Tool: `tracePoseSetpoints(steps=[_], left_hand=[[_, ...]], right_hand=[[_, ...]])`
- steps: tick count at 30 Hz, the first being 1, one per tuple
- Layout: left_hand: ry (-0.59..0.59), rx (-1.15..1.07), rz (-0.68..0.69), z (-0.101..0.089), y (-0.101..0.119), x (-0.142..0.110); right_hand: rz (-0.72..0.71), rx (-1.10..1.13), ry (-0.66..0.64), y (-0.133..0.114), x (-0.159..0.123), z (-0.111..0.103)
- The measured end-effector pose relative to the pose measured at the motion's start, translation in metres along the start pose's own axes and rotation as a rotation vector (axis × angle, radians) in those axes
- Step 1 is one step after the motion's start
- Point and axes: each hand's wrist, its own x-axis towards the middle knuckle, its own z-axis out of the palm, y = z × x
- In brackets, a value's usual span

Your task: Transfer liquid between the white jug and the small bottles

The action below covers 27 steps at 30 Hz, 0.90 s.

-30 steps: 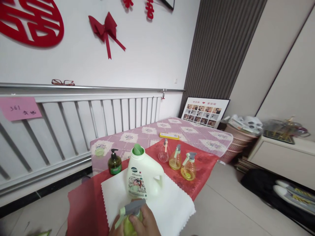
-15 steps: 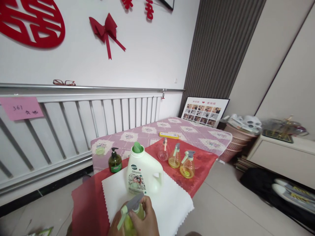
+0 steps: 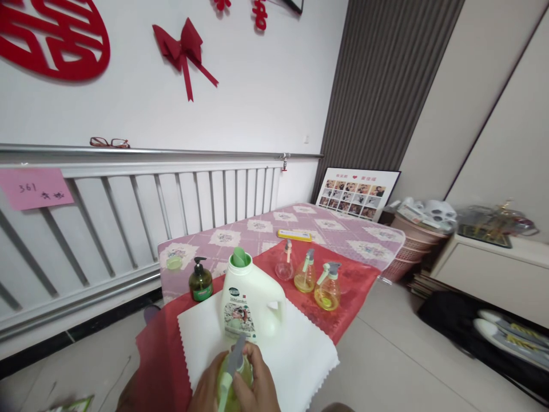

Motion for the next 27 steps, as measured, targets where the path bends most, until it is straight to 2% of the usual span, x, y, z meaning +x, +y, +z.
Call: tracePoseSetpoints(steps=[2, 5, 8, 12, 15, 17, 20, 23, 27], left_hand=[[0.001, -0.037, -0.077, -0.001, 0.002, 0.001], [-0.117, -0.107, -0.136, -0.006, 0.004, 0.005], [-0.248, -0.144, -0.153, -0.014, 0.006, 0.011], [-0.307, -0.145, -0.216, -0.022, 0.011, 0.015], [-0.308, -0.146, -0.229, -0.026, 0.017, 0.015], [-0.292, -0.152, -0.235, -0.028, 0.019, 0.015], [-0.304, -0.181, -0.228, -0.031, 0.018, 0.015], [-0.326, -0.208, -0.186, -0.031, 0.017, 0.015], [-0.206, -0.183, -0.194, -0.03, 0.022, 0.014]], right_hand=[[0.023, 0.029, -0.028, 0.001, -0.002, 0.001], [-0.014, 0.025, -0.013, 0.005, -0.005, 0.003], [-0.035, 0.053, 0.069, 0.012, -0.004, 0.009], [0.019, 0.109, 0.214, 0.017, -0.001, 0.018], [0.04, 0.082, 0.234, 0.012, 0.0, 0.02], [0.022, 0.066, 0.2, 0.006, -0.001, 0.018], [-0.056, 0.013, 0.132, -0.001, -0.004, 0.014], [-0.119, -0.066, 0.143, -0.001, -0.008, 0.013], [-0.123, -0.031, 0.175, 0.005, -0.009, 0.016]])
